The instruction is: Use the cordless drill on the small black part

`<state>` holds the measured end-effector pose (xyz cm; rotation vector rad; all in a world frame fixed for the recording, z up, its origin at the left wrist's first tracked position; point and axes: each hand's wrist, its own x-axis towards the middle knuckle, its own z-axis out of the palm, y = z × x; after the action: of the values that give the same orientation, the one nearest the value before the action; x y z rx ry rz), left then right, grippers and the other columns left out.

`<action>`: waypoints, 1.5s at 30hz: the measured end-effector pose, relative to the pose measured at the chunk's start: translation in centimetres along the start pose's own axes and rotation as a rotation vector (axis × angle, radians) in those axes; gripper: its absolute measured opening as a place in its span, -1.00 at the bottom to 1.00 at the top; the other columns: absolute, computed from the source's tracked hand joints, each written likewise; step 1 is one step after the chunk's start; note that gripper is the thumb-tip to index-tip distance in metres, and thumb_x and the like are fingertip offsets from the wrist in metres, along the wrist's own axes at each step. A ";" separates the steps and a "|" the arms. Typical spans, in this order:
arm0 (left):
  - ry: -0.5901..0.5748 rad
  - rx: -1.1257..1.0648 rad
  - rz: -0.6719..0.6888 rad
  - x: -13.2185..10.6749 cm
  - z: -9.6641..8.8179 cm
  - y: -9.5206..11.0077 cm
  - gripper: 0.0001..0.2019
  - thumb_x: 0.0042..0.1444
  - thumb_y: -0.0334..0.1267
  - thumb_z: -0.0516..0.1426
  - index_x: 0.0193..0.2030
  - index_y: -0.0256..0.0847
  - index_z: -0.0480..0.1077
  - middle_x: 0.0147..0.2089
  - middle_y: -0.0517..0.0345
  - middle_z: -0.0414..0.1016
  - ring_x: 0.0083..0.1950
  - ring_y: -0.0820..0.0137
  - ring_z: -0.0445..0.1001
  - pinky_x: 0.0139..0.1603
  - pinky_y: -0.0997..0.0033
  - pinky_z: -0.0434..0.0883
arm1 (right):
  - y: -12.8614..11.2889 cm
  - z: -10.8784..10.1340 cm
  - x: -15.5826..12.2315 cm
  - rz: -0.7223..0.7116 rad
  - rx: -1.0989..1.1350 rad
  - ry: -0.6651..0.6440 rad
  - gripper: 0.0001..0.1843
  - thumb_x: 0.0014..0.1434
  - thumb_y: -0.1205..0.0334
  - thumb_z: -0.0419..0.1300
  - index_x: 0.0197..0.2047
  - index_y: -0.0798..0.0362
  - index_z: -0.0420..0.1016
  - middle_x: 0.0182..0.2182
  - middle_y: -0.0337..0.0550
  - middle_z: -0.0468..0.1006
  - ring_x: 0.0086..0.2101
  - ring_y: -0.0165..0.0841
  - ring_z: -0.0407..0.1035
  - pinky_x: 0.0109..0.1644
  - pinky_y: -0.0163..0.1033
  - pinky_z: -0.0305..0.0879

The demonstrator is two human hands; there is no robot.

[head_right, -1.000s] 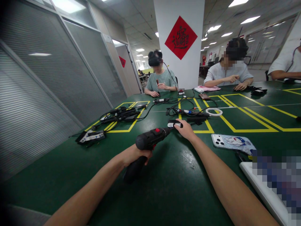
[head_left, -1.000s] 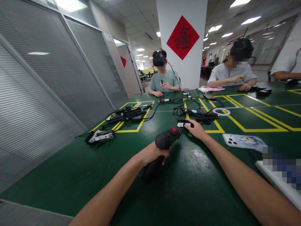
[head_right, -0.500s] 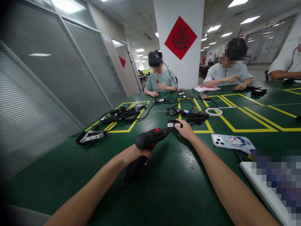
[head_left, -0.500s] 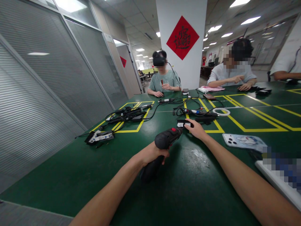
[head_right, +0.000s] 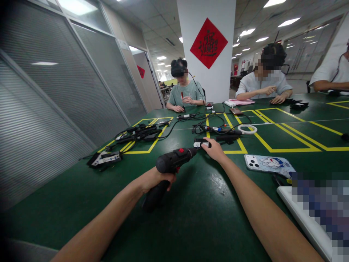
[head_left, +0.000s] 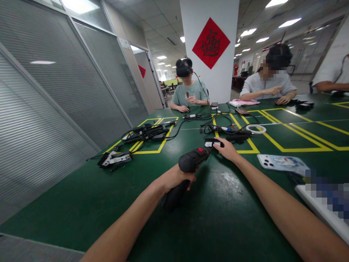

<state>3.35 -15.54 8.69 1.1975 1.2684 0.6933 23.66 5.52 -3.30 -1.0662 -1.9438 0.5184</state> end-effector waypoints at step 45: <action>-0.037 0.008 0.019 0.1 0.0 0.0 -0.67 -0.21 -0.42 0.17 -0.22 -0.25 0.24 -0.37 0.25 0.28 -0.54 0.50 0.34 -0.54 0.44 0.35 | -0.3 -0.2 -0.1 0.012 -0.011 -0.007 -0.51 0.09 0.03 0.11 0.09 -0.02 0.37 -0.04 -0.08 0.45 -0.05 -0.23 0.35 0.06 -0.13 0.21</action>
<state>3.36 -15.43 8.70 1.2253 1.2311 0.6778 23.72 5.28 -2.98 -1.0848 -1.9498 0.5196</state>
